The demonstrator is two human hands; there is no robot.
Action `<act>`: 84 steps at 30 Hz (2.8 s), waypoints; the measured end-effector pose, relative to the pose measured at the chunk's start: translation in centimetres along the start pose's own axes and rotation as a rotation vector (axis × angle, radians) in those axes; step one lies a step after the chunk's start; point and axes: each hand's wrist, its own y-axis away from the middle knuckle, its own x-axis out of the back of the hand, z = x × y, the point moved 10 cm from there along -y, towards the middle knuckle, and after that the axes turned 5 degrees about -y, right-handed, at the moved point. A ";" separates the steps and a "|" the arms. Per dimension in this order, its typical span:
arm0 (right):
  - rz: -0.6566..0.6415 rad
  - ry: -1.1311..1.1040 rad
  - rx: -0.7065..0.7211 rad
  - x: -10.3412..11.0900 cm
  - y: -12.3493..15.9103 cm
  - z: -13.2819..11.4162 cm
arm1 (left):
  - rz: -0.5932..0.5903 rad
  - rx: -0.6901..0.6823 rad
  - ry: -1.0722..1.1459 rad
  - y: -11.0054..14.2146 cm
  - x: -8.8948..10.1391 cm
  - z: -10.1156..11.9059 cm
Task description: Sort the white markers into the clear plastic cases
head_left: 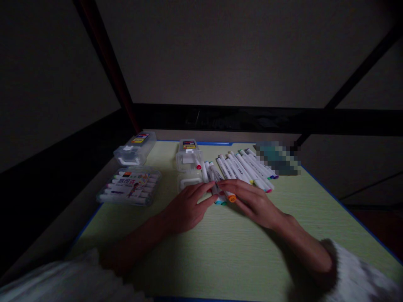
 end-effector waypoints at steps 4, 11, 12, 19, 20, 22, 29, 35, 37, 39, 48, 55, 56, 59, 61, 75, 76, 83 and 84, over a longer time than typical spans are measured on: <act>-0.006 0.007 0.042 -0.1 -0.2 -1.1 | 0.020 -0.010 -0.007 -0.1 0.1 0.1; -0.005 0.067 0.089 -0.2 -0.4 -2.2 | 0.021 -0.028 -0.022 -0.3 0.3 0.4; -0.004 0.083 0.093 -0.2 -0.4 -2.3 | 0.026 -0.030 -0.025 -0.4 0.4 0.5; 0.028 0.201 0.165 -0.2 -0.2 -3.2 | 0.076 -0.047 -0.026 -0.4 0.9 0.8; 0.032 0.208 0.174 -0.2 -0.3 -3.4 | 0.082 -0.047 -0.024 -0.4 1.0 0.8; 0.051 0.212 0.200 -0.1 -0.4 -3.7 | 0.090 -0.049 -0.018 -0.4 1.0 0.8; 0.123 0.212 0.268 0.4 -0.5 -4.6 | 0.154 -0.064 -0.019 -0.3 1.4 0.8; 0.161 0.221 0.275 0.8 -0.4 -4.9 | 0.208 -0.062 0.008 -0.1 1.8 0.6; 0.168 0.220 0.261 0.8 -0.3 -4.8 | 0.239 -0.068 0.002 0.0 2.1 0.6; 0.170 0.206 0.241 0.7 -0.2 -4.5 | 0.260 -0.066 -0.009 0.1 2.3 0.6; 0.117 0.059 0.173 -0.1 0.1 -3.4 | 0.266 -0.040 -0.019 0.3 2.4 0.1; 0.111 -0.016 0.135 -0.4 0.2 -2.8 | 0.215 -0.019 -0.001 0.3 2.0 0.0; 0.110 -0.022 0.132 -0.5 0.2 -2.7 | 0.214 -0.015 0.003 0.3 2.0 0.0; 0.100 -0.029 0.125 -0.7 0.1 -2.7 | 0.228 -0.006 0.007 0.4 2.2 -0.1; 0.096 -0.023 0.125 -0.8 0.1 -2.7 | 0.246 0.001 0.006 0.5 2.3 -0.2; 0.058 0.027 0.106 -1.4 -0.2 -2.5 | 0.267 0.093 -0.001 0.8 2.2 -1.1; 0.056 0.027 0.105 -1.5 -0.2 -2.5 | 0.264 0.099 0.002 0.8 2.2 -1.1; 0.051 0.023 0.086 -1.7 -0.1 -2.1 | 0.241 0.160 0.013 0.6 2.1 -1.6; 0.051 0.024 0.084 -1.8 -0.1 -2.0 | 0.237 0.165 0.014 0.5 2.1 -1.6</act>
